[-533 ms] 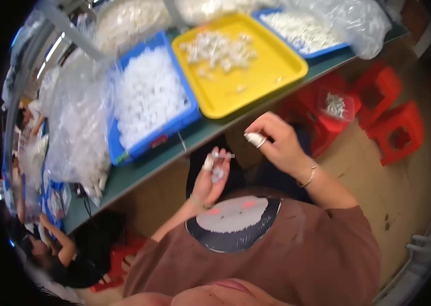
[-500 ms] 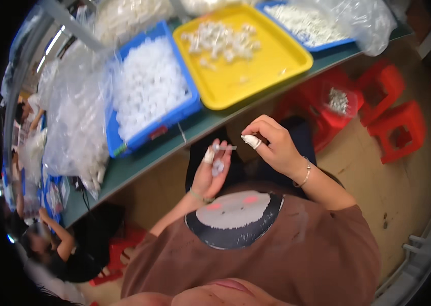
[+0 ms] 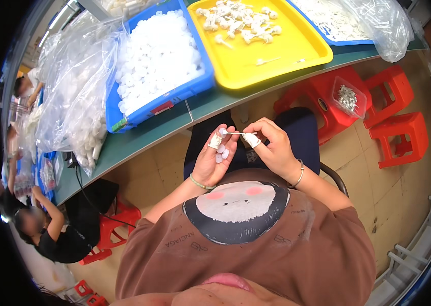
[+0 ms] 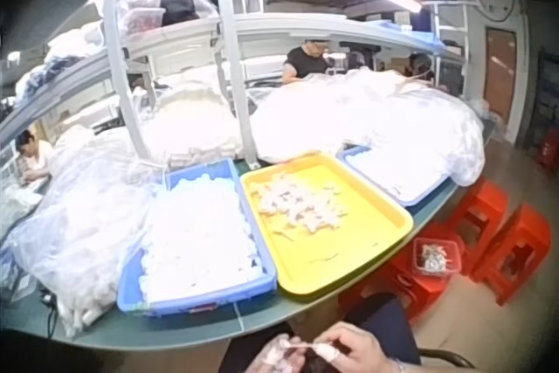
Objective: The person sits at a workstation and repeatedly picks up small white plastic components from a blue tray and a yellow tray. They insert a small metal pin into the plastic piece and place the assembled unit into a red bin. The process is repetitive and involves handling small parts by hand.
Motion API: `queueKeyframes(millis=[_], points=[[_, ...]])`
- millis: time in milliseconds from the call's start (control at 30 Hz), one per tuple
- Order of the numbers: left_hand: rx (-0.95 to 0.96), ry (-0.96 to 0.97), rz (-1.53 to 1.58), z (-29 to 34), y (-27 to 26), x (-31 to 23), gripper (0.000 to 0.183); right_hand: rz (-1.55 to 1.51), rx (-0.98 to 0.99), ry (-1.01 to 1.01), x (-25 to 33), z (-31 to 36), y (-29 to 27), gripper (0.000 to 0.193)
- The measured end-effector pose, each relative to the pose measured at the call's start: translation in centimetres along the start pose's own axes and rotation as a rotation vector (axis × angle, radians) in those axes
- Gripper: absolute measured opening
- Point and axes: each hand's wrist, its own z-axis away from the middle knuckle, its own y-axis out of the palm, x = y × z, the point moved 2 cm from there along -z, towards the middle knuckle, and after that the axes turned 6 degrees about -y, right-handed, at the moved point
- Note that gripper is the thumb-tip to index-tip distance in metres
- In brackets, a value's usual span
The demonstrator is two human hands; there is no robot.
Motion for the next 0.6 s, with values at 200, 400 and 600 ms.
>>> queueKeyframes(millis=[200, 400, 600], points=[[-0.017, 0.025, -0.075, 0.0, 0.1, -0.1, 0.031, 0.126, -0.064, -0.08, 0.7, -0.2, 0.2, 0.01], [-0.025, 0.04, -0.084, 0.0, 0.3, -0.1, 0.03, -0.003, -0.078, 0.004, -0.5, 0.1, 0.0, 0.011], [-0.047, 0.041, -0.115, -0.1, 0.1, -0.1, 0.03, -0.057, -0.072, 0.007, -0.6, 0.2, 0.3, 0.012]])
